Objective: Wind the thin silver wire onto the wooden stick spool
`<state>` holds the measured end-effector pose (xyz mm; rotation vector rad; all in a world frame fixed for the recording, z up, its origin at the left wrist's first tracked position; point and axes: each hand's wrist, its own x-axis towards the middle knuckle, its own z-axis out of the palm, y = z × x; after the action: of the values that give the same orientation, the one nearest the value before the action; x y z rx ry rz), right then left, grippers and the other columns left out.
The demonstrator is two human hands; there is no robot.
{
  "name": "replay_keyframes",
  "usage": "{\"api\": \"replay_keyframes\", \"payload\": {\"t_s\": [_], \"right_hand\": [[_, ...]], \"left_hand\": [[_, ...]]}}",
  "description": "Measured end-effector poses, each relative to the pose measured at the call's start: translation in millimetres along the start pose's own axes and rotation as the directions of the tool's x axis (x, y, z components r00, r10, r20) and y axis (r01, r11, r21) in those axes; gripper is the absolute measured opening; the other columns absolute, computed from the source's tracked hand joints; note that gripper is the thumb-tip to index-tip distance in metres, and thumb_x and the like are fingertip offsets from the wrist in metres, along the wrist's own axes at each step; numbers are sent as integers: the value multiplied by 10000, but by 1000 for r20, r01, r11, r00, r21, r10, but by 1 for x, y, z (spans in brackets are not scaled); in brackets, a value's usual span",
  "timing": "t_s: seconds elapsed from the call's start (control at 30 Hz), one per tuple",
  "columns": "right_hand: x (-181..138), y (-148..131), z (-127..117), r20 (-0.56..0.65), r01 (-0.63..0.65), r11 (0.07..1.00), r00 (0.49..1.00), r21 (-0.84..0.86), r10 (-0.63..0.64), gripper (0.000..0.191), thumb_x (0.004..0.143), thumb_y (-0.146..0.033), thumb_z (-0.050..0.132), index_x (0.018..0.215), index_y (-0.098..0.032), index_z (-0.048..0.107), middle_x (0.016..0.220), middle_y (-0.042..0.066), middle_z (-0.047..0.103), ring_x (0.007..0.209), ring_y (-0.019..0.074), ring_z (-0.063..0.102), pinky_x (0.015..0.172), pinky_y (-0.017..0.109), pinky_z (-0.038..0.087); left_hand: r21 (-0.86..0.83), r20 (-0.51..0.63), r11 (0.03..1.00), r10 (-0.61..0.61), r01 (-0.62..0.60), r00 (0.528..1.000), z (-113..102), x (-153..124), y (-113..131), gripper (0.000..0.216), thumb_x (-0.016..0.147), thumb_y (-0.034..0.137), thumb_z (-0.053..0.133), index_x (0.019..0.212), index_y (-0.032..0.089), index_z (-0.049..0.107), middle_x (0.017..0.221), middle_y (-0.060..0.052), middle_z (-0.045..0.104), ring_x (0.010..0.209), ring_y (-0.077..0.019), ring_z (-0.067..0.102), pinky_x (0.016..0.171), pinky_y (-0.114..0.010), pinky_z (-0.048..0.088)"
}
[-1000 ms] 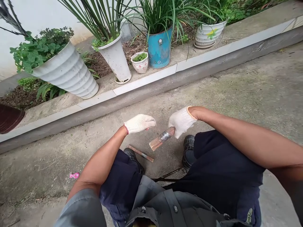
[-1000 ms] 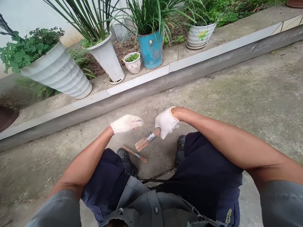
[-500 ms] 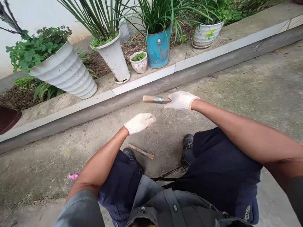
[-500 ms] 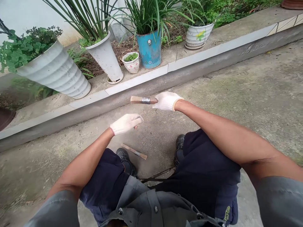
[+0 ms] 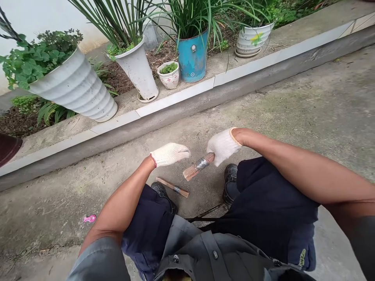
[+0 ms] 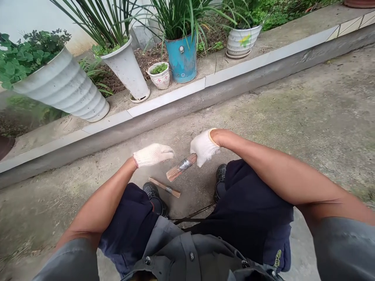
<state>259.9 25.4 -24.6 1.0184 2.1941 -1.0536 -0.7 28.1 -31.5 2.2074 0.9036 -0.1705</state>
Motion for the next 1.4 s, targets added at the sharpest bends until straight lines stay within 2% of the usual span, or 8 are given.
{"api": "replay_keyframes", "payload": {"t_s": [0.23, 0.5, 0.63, 0.73, 0.93, 1.07, 1.2, 1.4], "right_hand": [[-8, 6, -12, -298, 19, 961, 952, 277, 67, 353, 816, -539, 703, 860, -194, 637, 628, -18, 587, 511, 107, 515, 486, 223, 348], [4, 8, -31, -601, -347, 934, 728, 91, 329, 354, 858, -515, 659, 963, -183, 727, 841, 127, 704, 843, 268, 673, 707, 324, 455], [8, 1, -23, -441, -472, 873, 814, -122, 378, 210, 789, -305, 705, 936, -164, 751, 875, 150, 720, 852, 295, 684, 718, 364, 466], [6, -3, -12, -221, -312, 922, 939, -229, 263, 200, 725, -299, 756, 857, -151, 735, 783, 106, 700, 739, 247, 663, 672, 342, 455], [-17, -1, -6, 129, -3, 993, 992, 117, -12, 331, 747, -456, 750, 879, -163, 671, 666, -2, 642, 521, 128, 559, 533, 253, 395], [-21, 2, -13, -97, 56, 944, 995, 325, -26, 390, 796, -540, 728, 892, -176, 628, 707, -4, 650, 527, 109, 572, 514, 222, 392], [-9, 10, -23, -391, 6, 946, 911, 324, 129, 451, 854, -625, 659, 910, -178, 643, 725, 29, 662, 599, 139, 614, 568, 236, 431], [10, 16, -29, -565, -409, 913, 751, 10, 342, 333, 857, -466, 672, 997, -176, 759, 921, 150, 738, 901, 307, 708, 784, 384, 506]], "left_hand": [[-261, -110, 965, 7, -36, 994, 1, 0, 5, 396, 1012, 487, 515, 876, 167, 705, 805, -23, 723, 782, -179, 640, 770, -258, 473], [-181, -130, 983, -53, 29, 990, 3, 4, 16, 354, 1033, 419, 458, 894, 199, 699, 741, 16, 720, 762, -164, 649, 762, -254, 453], [-87, -104, 992, -95, 86, 990, 3, 4, 15, 381, 1032, 430, 452, 850, 194, 688, 711, 15, 686, 680, -160, 606, 669, -258, 416], [-6, -113, 997, -78, 78, 991, 1, 3, 13, 370, 1027, 411, 460, 852, 195, 705, 719, 18, 665, 679, -155, 583, 663, -261, 397], [-134, -27, 991, -23, 19, 999, 3, 3, 14, 370, 1000, 485, 538, 923, 189, 748, 743, 25, 688, 725, -155, 611, 709, -247, 439], [-295, -123, 954, 22, -58, 992, 4, 2, 19, 386, 987, 473, 556, 862, 150, 727, 828, -37, 745, 813, -193, 669, 782, -273, 494], [-277, -228, 961, -57, -8, 972, 3, 2, 25, 446, 1017, 463, 473, 746, 174, 680, 795, -32, 736, 802, -178, 671, 837, -280, 497], [-179, -148, 982, -91, 63, 985, 13, 6, 25, 368, 1012, 411, 455, 872, 189, 713, 747, 7, 711, 739, -164, 634, 719, -259, 446]]}}
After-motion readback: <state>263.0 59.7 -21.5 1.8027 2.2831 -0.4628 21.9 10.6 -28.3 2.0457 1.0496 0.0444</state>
